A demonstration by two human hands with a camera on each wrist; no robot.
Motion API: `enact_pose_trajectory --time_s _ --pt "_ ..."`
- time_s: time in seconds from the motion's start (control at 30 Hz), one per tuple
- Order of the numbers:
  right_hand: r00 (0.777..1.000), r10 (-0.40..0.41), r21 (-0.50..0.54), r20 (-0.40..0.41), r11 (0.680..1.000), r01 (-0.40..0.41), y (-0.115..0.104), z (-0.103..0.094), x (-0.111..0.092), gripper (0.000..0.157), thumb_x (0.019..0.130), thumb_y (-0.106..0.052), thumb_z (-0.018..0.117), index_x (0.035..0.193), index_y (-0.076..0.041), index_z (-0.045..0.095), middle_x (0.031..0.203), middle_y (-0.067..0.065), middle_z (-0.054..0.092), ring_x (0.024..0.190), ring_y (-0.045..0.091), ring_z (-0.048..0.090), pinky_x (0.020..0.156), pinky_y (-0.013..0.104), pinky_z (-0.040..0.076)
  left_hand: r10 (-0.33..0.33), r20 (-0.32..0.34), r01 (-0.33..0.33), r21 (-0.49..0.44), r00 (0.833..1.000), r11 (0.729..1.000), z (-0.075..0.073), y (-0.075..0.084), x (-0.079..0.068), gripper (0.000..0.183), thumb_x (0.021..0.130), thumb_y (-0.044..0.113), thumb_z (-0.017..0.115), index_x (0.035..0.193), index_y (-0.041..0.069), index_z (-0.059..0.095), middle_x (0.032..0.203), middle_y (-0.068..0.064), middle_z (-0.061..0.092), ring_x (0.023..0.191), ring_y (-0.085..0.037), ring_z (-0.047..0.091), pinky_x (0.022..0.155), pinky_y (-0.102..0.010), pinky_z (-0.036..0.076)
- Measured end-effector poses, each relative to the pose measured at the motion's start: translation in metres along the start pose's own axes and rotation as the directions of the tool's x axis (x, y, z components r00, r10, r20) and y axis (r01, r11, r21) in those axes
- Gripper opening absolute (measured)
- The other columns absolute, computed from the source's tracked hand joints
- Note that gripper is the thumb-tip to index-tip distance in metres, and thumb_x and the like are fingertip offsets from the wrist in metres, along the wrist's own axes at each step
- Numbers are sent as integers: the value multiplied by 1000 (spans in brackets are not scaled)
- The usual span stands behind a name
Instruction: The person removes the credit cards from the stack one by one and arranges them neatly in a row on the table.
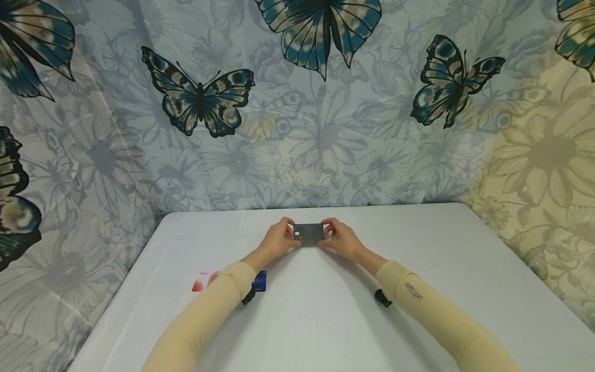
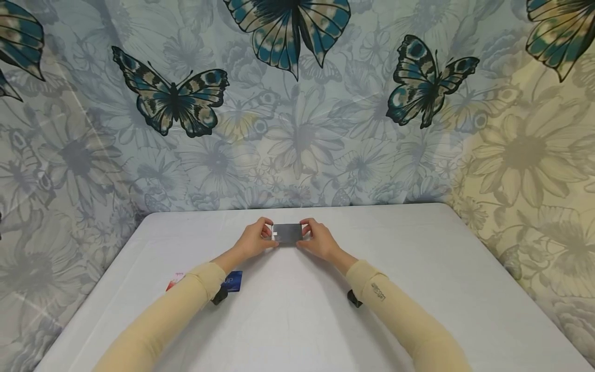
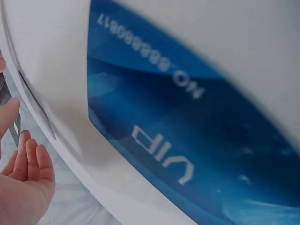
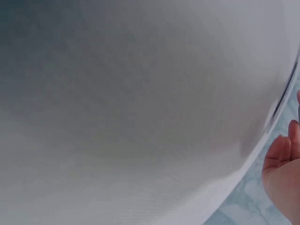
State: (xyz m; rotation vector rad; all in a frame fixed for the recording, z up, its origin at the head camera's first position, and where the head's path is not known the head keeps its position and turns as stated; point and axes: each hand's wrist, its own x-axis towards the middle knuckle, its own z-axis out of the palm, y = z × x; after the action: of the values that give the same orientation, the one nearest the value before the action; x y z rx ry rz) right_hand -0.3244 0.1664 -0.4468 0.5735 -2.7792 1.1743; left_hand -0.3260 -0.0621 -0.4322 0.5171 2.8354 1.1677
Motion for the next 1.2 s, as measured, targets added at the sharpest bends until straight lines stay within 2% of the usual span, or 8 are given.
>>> enact_pose_trajectory --time_s 0.53,0.83,1.2 --pt "1000 -26 79 15 997 24 -13 2 -35 56 80 -9 80 128 -3 52 97 4 64 84 25 52 67 27 42 106 11 -106 -10 994 994 -2 -3 -34 55 80 13 82 124 1 52 92 -3 60 87 -23 58 79 -35 47" --pt "998 -52 123 31 991 48 -23 7 -52 54 80 -7 80 126 1 54 95 6 64 80 25 51 61 23 40 116 38 -116 -10 992 993 -7 -7 -53 53 78 14 83 121 2 55 91 0 59 88 -19 56 83 -37 47" --pt "996 -45 144 81 989 33 -30 13 -65 52 80 -9 80 125 0 55 94 5 63 72 13 49 58 22 42 124 72 -124 -10 990 992 -12 -8 -74 53 78 17 83 121 0 56 94 -4 60 93 -24 56 84 -40 47"
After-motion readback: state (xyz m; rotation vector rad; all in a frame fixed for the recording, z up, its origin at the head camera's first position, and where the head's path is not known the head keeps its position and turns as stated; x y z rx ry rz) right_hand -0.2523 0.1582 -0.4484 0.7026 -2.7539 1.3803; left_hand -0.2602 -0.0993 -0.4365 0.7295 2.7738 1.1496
